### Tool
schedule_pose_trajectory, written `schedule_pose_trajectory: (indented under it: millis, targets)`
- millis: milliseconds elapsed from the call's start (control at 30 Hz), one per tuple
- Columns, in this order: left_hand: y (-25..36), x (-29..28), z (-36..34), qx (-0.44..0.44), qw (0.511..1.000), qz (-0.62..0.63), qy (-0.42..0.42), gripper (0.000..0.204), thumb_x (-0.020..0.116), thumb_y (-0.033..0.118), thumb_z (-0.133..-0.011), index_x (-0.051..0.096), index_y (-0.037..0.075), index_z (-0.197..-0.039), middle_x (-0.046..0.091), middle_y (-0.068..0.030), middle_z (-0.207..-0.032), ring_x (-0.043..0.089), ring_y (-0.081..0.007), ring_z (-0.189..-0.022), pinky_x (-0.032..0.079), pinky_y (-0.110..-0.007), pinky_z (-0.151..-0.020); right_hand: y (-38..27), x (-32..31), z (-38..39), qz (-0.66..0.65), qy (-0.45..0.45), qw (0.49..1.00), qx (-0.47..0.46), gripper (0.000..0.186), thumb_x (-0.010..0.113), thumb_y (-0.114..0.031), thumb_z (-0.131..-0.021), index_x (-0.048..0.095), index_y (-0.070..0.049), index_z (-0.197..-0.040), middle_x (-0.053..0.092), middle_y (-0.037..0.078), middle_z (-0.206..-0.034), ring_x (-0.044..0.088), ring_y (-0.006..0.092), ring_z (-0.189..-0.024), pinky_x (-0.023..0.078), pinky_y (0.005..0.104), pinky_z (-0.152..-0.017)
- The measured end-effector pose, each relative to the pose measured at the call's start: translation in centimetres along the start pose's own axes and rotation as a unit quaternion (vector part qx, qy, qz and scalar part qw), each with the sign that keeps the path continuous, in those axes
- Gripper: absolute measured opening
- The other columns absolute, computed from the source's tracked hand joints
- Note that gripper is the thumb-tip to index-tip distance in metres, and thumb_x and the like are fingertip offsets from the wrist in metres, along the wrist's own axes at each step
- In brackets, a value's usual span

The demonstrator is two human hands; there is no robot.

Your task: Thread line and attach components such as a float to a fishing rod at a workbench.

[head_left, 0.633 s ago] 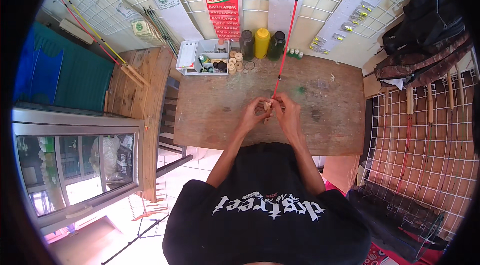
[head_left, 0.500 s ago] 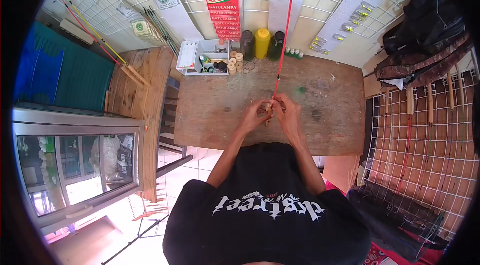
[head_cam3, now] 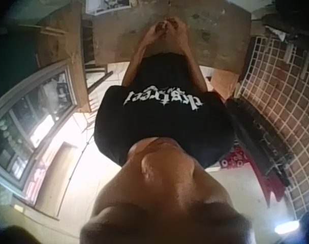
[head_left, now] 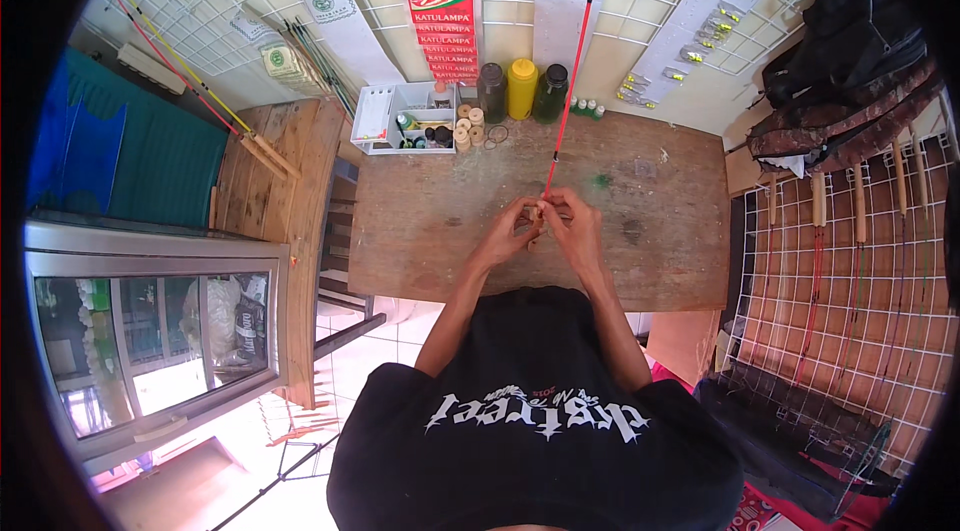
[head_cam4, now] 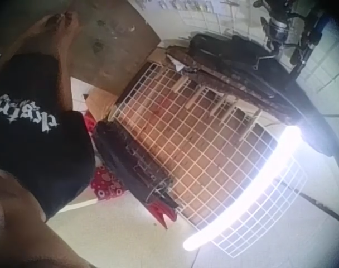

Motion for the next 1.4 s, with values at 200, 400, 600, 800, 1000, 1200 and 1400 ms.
schedule_pose_trajectory:
  millis: [200,400,600,800,1000,1200,1400]
  targets:
    - [0.1,-0.3,-0.1,-0.031,0.999,0.001,-0.007,0.042,0.073,0.002,-0.076,0.053,0.006,-0.114,0.057,-0.0075,-0.113,0.060,-0.0179,-0.099,0.051,-0.032,-0.088,0.2,-0.2,0.1,-0.002,-0.002,1.000,-0.004,0.012,0.063,-0.004,-0.087,0.061,0.002,-0.098,0.068,0.011,-0.088,0.068,0.0167,-0.083,0.056,0.0301,-0.068]
    - [0.9,-0.8,-0.5,-0.014,0.999,-0.037,0.002,0.039,0.072,0.001,-0.075,0.054,0.006,-0.110,0.058,-0.0079,-0.114,0.061,-0.0197,-0.101,0.051,-0.033,-0.089,-0.1,0.0,-0.2,0.005,-0.002,1.000,-0.012,0.014,0.061,-0.005,-0.088,0.061,0.003,-0.100,0.068,0.013,-0.090,0.068,0.0192,-0.085,0.058,0.0322,-0.067]
    - [1.2,-1.1,-0.8,0.034,0.999,-0.023,0.020,0.038,0.069,-0.005,-0.074,0.055,0.004,-0.109,0.055,-0.0080,-0.111,0.062,-0.0191,-0.100,0.054,-0.032,-0.086,-0.3,0.2,-0.5,-0.005,-0.017,1.000,-0.013,0.015,0.059,-0.005,-0.089,0.060,0.003,-0.102,0.067,0.013,-0.091,0.067,0.0205,-0.086,0.059,0.0331,-0.066]
    - [1.0,-1.2,-0.7,0.028,0.999,-0.007,0.025,0.036,0.070,-0.005,-0.073,0.058,0.003,-0.107,0.056,-0.0088,-0.112,0.062,-0.0184,-0.100,0.055,-0.031,-0.085,0.1,0.1,-0.5,-0.019,-0.013,1.000,0.001,0.016,0.060,-0.007,-0.089,0.061,0.002,-0.102,0.067,0.012,-0.091,0.067,0.0199,-0.087,0.057,0.0322,-0.070]
    - [-0.2,-1.3,-1.0,0.028,0.999,-0.010,0.033,0.037,0.072,-0.003,-0.072,0.058,0.000,-0.106,0.056,-0.0087,-0.117,0.062,-0.0166,-0.097,0.054,-0.030,-0.084,7.9,-1.2,-0.4,-0.025,0.049,0.998,0.042,0.019,0.061,-0.008,-0.088,0.061,0.000,-0.105,0.067,0.015,-0.096,0.066,0.0205,-0.087,0.053,0.0325,-0.074]
    - [0.1,-1.2,-1.4,0.033,0.999,-0.027,0.031,0.036,0.072,-0.003,-0.072,0.058,0.001,-0.104,0.056,-0.0085,-0.115,0.062,-0.0160,-0.095,0.054,-0.029,-0.082,16.2,-1.3,2.0,0.223,0.044,0.974,-0.015,0.028,0.068,-0.002,-0.077,0.063,-0.004,-0.104,0.063,0.015,-0.090,0.062,0.0266,-0.075,0.050,0.0348,-0.070]
    - [-0.9,-1.3,-1.4,0.032,0.999,-0.009,0.035,0.035,0.072,-0.002,-0.072,0.058,0.002,-0.104,0.056,-0.0074,-0.113,0.062,-0.0156,-0.094,0.054,-0.028,-0.081,17.9,-0.9,2.9,0.243,0.047,0.969,-0.002,0.016,0.068,-0.003,-0.076,0.061,-0.001,-0.090,0.058,0.017,-0.087,0.057,0.0330,-0.080,0.046,0.0418,-0.075]
Point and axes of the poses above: each hand's wrist, its own z-axis away from the middle knuckle, its own x-axis out of the palm, y = z × x, the point moved 2 cm from there along -z, towards the middle knuckle
